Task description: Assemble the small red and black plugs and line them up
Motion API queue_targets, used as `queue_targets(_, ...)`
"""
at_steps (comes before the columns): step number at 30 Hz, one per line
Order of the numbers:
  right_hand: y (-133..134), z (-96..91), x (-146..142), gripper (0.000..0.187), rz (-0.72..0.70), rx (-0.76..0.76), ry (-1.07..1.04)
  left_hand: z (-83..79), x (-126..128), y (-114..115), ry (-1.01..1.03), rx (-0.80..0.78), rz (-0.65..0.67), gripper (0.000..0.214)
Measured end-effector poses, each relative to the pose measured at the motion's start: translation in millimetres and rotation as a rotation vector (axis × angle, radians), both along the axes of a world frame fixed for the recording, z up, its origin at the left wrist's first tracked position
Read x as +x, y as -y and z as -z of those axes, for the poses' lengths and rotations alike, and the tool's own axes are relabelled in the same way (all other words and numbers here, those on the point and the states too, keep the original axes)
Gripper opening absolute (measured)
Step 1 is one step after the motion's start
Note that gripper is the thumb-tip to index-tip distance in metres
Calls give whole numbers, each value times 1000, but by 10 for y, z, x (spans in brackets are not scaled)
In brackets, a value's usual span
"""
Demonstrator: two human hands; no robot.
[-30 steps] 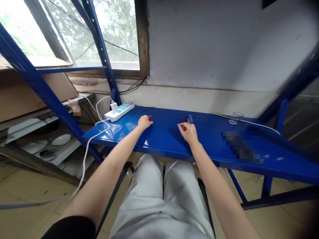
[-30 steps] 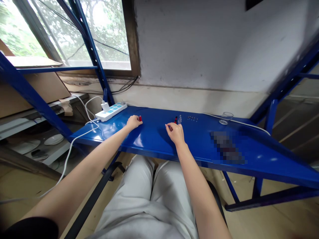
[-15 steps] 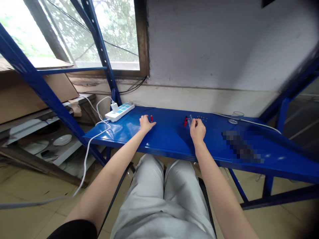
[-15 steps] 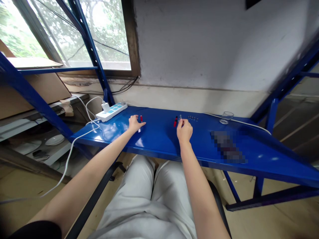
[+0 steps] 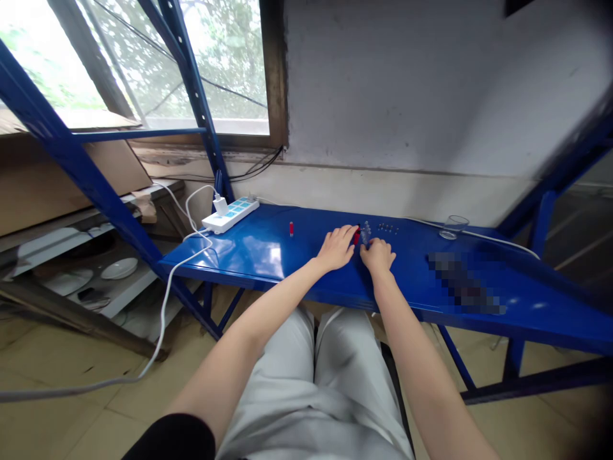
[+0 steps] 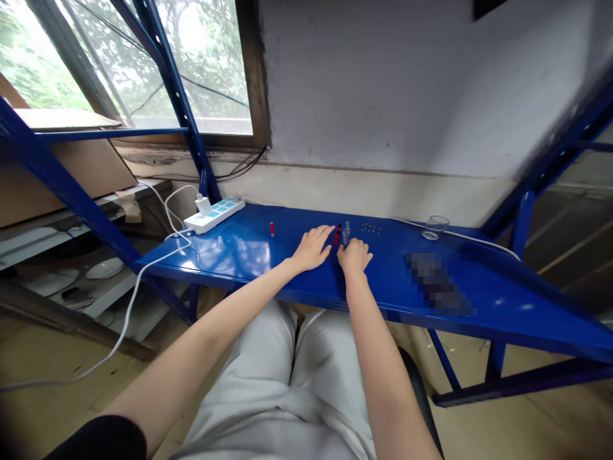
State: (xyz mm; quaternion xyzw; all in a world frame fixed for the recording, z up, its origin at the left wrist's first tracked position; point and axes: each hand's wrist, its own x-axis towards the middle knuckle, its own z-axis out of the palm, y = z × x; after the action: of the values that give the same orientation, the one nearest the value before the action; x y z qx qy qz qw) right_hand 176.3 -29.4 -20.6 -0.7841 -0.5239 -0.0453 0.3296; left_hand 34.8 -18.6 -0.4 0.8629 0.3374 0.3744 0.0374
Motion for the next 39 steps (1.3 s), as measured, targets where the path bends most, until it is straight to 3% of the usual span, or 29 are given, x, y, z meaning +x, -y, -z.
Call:
queue_targets(6,-24,-43,9,32,11,-106,41,102,275,-82,-137,-162,-97,54)
queue_targets(11,-39,-89,-6,32,43,-203,39,91,274,-113,-276,-103,-182,45)
queue_targets(18,-64,-79,1,31,35,-181,42,87,268,-235,-92,-153,-285,21)
queue_targets(26,-119,1,37,25,18,-100,41,133,293,-363,91,-278,-270,11)
queue_targets(35,-139,8,66,19,-1,-88,18,146,120,-264,367,-317,-207,7)
queue_targets(39,-129,14,59,15,-82,-54,50,192,32,-211,524,-356,-212,10)
